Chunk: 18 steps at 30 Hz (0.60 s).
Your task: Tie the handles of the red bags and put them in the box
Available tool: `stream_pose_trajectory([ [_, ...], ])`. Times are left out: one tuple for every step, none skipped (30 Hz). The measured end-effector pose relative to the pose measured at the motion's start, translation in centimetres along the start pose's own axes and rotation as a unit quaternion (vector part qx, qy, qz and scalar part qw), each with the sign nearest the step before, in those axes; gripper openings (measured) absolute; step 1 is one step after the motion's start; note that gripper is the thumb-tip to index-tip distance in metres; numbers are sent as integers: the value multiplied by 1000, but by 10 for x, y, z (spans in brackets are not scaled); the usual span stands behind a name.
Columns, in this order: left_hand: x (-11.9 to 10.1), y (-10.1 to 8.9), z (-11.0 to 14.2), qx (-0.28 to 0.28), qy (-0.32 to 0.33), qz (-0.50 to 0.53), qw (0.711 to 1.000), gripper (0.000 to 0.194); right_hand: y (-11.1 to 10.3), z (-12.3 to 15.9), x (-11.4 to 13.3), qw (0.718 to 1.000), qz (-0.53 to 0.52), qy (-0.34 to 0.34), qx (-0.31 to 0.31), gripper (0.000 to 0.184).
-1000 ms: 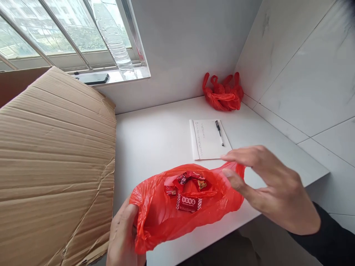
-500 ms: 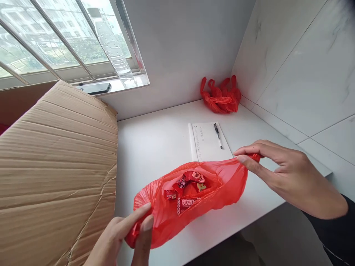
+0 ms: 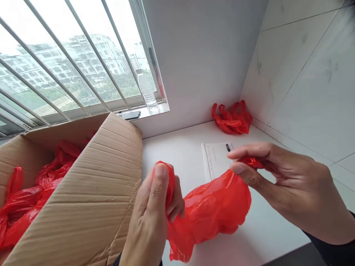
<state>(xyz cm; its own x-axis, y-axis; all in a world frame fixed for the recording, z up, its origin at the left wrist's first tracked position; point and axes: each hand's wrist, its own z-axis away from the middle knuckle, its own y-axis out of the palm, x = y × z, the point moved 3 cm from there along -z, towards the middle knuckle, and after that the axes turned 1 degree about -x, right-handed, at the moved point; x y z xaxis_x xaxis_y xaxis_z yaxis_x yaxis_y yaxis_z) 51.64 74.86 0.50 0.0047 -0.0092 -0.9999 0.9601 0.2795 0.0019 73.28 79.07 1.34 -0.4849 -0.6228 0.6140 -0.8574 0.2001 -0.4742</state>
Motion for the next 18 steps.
stream_pose_trajectory([
  [-1,0,0,22,-2,-6,1000,37,2,-2,2,1000,-1,-9,3,8],
  [-1,0,0,34,1,-18,999,33,3,-3,3,1000,-3,-16,9,7],
  [0,-1,1,39,7,-33,999,31,5,-4,5,1000,-8,-24,16,6],
  [1,0,2,47,11,-49,998,30,7,-4,8,999,-17,-33,27,5],
  [3,1,4,61,12,-61,996,29,10,-4,10,998,-30,-45,42,6],
  [5,4,5,78,7,-67,995,28,12,-4,14,995,-46,-60,61,6],
  [7,7,7,97,1,-67,993,29,15,-3,17,992,-63,-78,82,7],
  [8,11,9,114,-1,-64,991,29,18,-3,22,987,-79,-95,101,9],
  [9,15,11,123,2,-62,991,28,20,-3,26,983,-92,-111,116,10],
  [9,17,14,123,10,-62,990,25,22,-2,29,980,-99,-123,124,12],
  [10,20,17,121,22,-65,990,21,24,-2,33,978,-101,-133,125,14],
  [10,21,20,118,35,-70,990,17,25,-2,35,978,-97,-143,119,16],
  [11,22,23,118,45,-76,989,17,27,-2,37,977,-90,-153,114,19],
  [12,23,26,126,50,-84,987,19,28,-1,39,977,-83,-163,112,21],
  [14,24,28,140,50,-92,985,18,29,0,39,975,-76,-172,116,22],
  [15,24,29,159,47,-98,981,14,31,1,37,974,-71,-176,122,21],
  [16,25,30,179,43,-103,978,15,32,1,34,973,-69,-174,131,20],
  [16,25,30,196,41,-103,974,24,34,2,30,974,-68,-165,140,20],
])
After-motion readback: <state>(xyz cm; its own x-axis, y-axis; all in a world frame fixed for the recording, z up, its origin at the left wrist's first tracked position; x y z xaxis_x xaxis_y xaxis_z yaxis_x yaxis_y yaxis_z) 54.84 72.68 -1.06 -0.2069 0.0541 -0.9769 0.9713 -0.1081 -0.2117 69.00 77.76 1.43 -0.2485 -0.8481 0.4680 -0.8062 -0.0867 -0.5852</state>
